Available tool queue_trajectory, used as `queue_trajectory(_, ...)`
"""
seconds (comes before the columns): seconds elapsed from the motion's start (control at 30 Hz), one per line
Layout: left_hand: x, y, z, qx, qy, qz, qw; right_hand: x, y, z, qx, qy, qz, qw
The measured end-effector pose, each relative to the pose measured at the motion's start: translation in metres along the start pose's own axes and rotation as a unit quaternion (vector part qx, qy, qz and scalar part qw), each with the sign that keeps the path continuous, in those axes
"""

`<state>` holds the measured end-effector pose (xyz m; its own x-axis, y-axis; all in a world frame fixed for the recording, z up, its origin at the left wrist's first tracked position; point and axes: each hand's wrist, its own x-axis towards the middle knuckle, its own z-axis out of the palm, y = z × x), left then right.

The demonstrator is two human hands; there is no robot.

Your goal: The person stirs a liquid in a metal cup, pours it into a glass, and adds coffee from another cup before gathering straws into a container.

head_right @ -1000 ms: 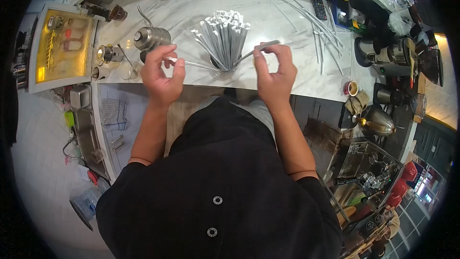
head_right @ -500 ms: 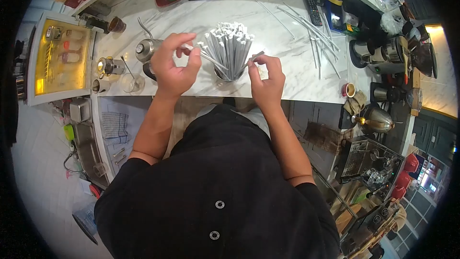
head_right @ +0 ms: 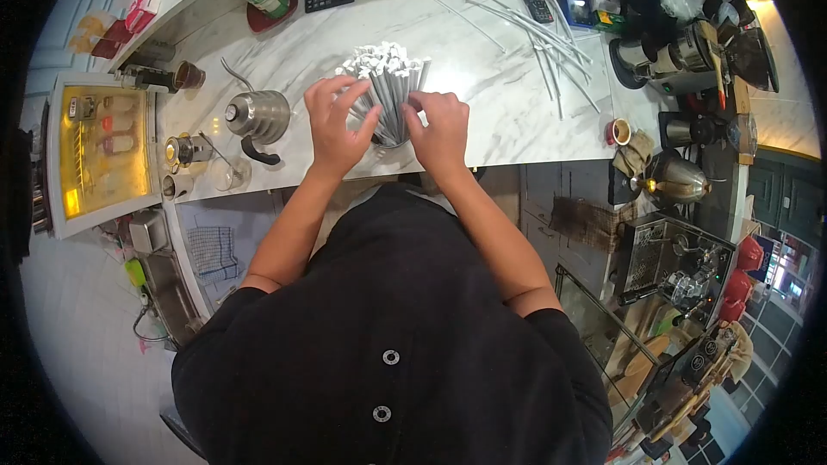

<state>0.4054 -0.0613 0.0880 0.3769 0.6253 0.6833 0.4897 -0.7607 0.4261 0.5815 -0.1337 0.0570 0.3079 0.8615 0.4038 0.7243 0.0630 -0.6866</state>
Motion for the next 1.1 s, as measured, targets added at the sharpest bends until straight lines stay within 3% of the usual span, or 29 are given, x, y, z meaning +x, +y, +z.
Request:
queue_trajectory(0.03,-0.006,-0.001,0.003,-0.001,-0.001,0.0,1.0,0.0,0.002,-0.001,-0.022,0.001,-0.009,1.0)
queue_trajectory(0.1,-0.028,-0.008,0.014,-0.074,0.104,-0.079,0.989,-0.002,0.005,-0.002,-0.027,-0.006,-0.003,1.0)
queue_trajectory(0.23,-0.076,-0.037,0.02,-0.068,0.113,-0.141,0.981,-0.01,0.006,-0.007,0.005,-0.003,-0.011,1.0)
queue_trajectory(0.3,-0.097,-0.048,0.019,-0.211,-0.092,-0.327,0.917,-0.022,0.011,-0.006,0.021,-0.021,0.018,0.999)
queue_trajectory(0.33,-0.103,-0.049,0.024,-0.282,-0.089,-0.368,0.882,-0.027,0.014,-0.005,0.038,-0.034,0.044,0.998)
queue_trajectory(0.37,-0.108,-0.052,0.027,-0.285,-0.093,-0.368,0.88,-0.032,0.016,-0.005,0.036,-0.034,0.048,0.998)
queue_trajectory(0.47,-0.113,-0.057,0.036,-0.308,-0.157,-0.366,0.864,-0.043,0.022,-0.007,0.122,-0.122,0.175,0.969)
queue_trajectory(0.67,-0.102,-0.038,0.052,-0.331,-0.198,-0.338,0.858,-0.062,0.036,-0.03,0.079,-0.108,0.144,0.981)
queue_trajectory(0.97,-0.093,0.03,0.103,-0.333,-0.306,-0.293,0.843,-0.093,0.071,-0.108,0.061,-0.052,0.208,0.975)
queue_trajectory(1.1,-0.075,0.069,0.141,-0.365,-0.297,-0.305,0.828,-0.099,0.098,-0.135,0.085,-0.004,0.231,0.969)
